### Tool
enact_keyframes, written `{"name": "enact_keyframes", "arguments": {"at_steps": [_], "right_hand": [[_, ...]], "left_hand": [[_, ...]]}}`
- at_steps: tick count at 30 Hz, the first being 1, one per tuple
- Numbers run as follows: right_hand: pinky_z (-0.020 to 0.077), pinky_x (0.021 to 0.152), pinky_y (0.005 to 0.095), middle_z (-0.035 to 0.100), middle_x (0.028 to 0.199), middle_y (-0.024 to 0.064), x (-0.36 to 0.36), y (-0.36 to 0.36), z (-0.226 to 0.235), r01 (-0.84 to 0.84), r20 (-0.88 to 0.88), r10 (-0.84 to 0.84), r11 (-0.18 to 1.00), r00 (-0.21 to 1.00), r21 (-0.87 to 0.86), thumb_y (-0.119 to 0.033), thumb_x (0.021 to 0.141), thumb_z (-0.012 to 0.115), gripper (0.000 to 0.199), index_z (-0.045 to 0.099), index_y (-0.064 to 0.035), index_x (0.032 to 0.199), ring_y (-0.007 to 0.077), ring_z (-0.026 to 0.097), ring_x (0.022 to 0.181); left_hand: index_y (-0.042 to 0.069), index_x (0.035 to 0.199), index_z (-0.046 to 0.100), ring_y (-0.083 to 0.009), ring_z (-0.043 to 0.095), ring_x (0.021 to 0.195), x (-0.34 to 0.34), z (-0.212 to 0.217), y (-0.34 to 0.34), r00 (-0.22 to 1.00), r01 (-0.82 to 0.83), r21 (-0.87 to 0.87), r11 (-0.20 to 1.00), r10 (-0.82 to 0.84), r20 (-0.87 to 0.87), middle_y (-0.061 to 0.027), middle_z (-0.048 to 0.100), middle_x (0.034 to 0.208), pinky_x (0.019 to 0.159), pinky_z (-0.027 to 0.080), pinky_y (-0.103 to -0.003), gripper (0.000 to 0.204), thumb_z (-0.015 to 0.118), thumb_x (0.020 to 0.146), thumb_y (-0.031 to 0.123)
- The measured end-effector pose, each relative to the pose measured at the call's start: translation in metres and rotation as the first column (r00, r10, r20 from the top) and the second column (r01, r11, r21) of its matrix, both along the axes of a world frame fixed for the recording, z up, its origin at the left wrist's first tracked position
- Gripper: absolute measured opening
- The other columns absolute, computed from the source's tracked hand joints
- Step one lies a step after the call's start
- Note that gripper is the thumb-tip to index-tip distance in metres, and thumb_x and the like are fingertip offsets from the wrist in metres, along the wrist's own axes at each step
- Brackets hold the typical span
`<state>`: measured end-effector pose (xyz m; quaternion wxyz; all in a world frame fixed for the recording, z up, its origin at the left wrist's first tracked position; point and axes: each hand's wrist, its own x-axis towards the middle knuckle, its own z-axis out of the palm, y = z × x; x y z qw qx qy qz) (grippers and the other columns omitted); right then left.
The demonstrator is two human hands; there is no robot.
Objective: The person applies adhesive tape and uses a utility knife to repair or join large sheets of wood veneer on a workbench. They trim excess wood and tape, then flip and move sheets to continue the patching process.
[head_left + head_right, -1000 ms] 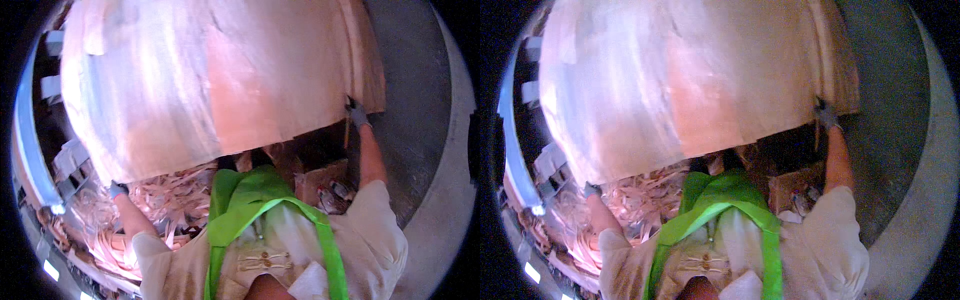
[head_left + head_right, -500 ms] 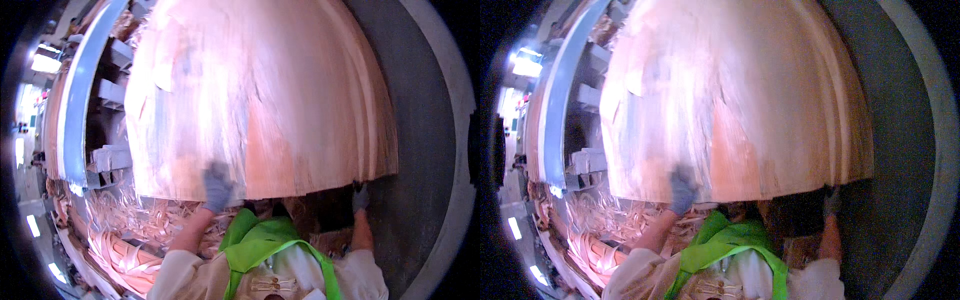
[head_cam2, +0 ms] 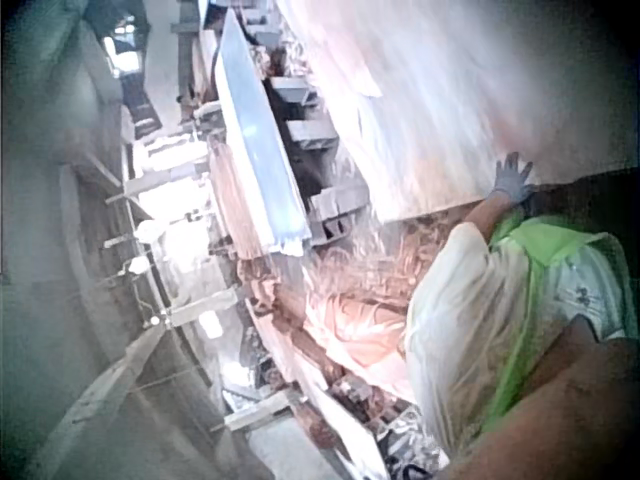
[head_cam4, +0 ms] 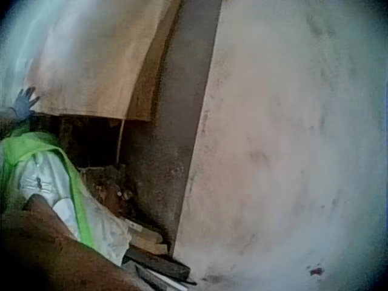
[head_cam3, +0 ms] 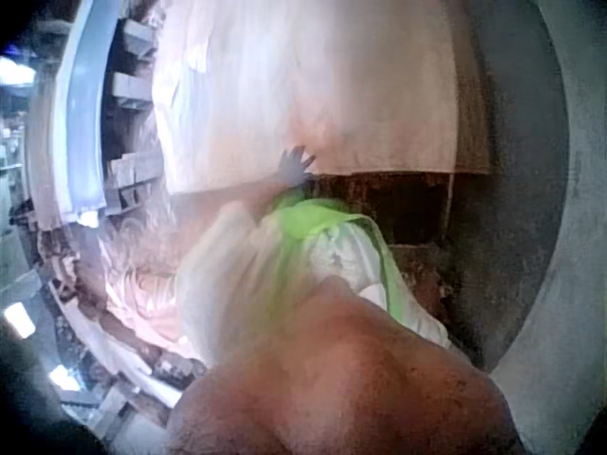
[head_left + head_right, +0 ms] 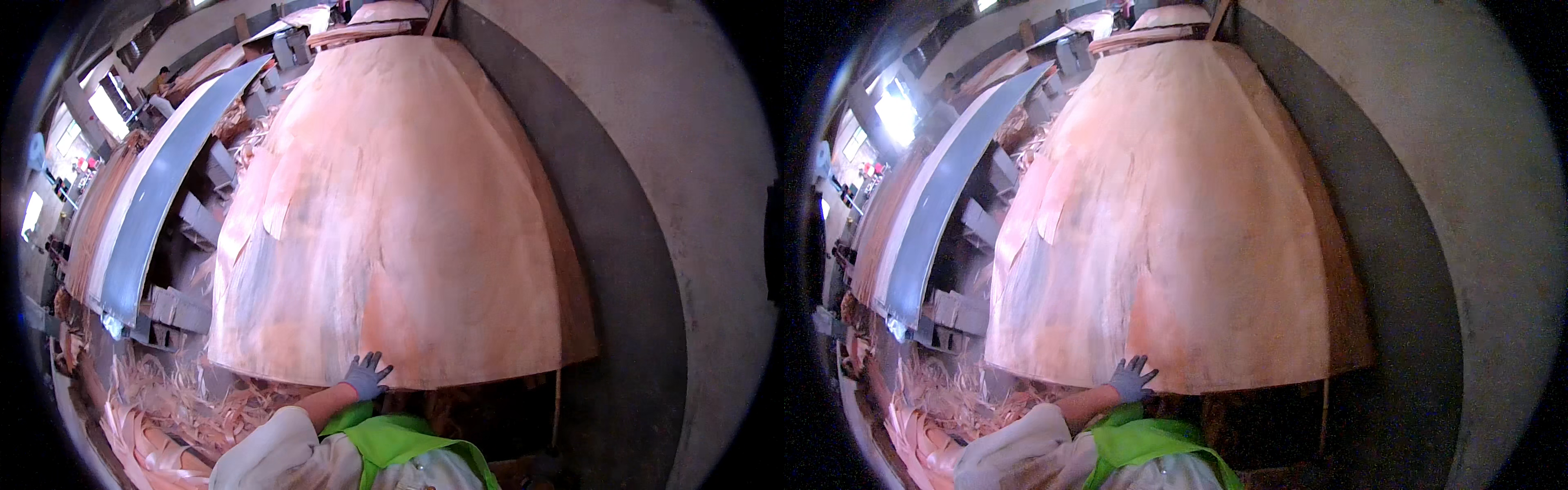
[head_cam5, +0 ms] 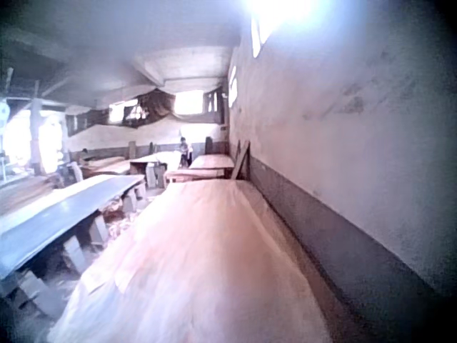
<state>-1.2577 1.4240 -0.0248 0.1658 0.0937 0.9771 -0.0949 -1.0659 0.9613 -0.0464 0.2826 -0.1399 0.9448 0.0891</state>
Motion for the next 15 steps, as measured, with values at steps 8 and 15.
{"name": "enact_keyframes", "arguments": {"at_steps": [8,15], "right_hand": [[0.0478,0.069,0.0419,0.065,0.090,0.0128,-0.013,0.005,0.016,0.023,-0.094,-0.035,0.991,0.995,-0.128,-0.032,0.089,0.059,0.029,0.067,-0.0050,0.096,0.0287,0.061,0.080],[0.0479,0.068,0.0397,0.065,0.085,0.0101,-0.016,-0.001,0.031,-0.009,-0.235,-0.054,0.966,0.970,-0.259,-0.032,0.088,0.060,0.029,0.067,-0.0044,0.094,0.0259,0.060,0.076]], "left_hand": [[0.027,0.146,0.028,-0.0361,0.016,0.141,-0.001,-0.011,0.005,0.998,0.015,-0.018,1.000,-0.014,0.062,-0.0192,0.013,0.153,0.105,0.023,-0.058,0.067,0.043,0.088,0.057],[0.027,0.145,0.030,-0.0365,0.018,0.140,0.000,-0.012,0.006,0.998,0.001,-0.006,1.000,0.000,0.066,-0.0194,0.015,0.153,0.104,0.025,-0.056,0.065,0.043,0.089,0.056]]}}
